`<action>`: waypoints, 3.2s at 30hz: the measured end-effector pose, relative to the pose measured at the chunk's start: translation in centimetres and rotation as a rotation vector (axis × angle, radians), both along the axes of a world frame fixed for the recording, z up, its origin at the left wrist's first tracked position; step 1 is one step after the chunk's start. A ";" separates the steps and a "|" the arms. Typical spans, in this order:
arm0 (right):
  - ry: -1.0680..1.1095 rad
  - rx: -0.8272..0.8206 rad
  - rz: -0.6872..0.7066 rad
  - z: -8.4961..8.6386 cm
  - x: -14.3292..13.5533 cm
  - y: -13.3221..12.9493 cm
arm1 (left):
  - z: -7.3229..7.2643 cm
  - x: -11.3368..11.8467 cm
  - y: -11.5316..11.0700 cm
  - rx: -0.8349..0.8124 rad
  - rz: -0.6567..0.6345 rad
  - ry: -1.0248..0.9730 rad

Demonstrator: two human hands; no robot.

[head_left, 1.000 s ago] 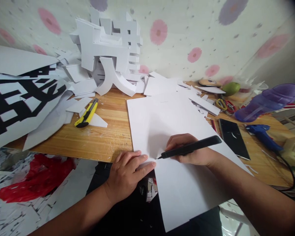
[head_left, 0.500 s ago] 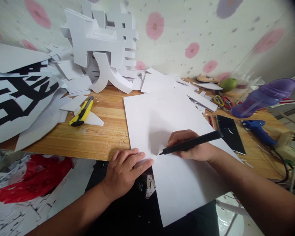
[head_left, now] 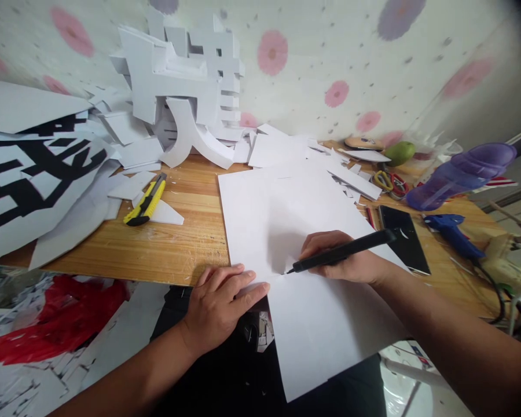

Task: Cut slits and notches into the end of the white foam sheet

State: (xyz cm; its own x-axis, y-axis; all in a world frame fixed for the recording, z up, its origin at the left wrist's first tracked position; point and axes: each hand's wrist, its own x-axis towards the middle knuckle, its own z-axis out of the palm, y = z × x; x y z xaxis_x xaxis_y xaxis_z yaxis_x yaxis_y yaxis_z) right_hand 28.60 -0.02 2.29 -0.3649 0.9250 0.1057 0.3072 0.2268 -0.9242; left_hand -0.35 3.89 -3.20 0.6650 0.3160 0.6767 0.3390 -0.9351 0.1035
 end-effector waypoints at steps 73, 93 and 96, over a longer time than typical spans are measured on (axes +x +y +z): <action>-0.910 0.811 -0.488 -5.6 -3.9 -15.5 | 1.3 3.1 -6.1 -2.111 -0.310 -0.687; -1.050 0.901 -0.444 -6.9 -2.9 -13.3 | -0.9 -2.7 -3.1 -1.382 -0.080 -0.035; -0.978 0.782 -0.421 -4.8 -2.8 -13.5 | 0.7 -3.4 -1.5 -0.572 -0.051 -0.152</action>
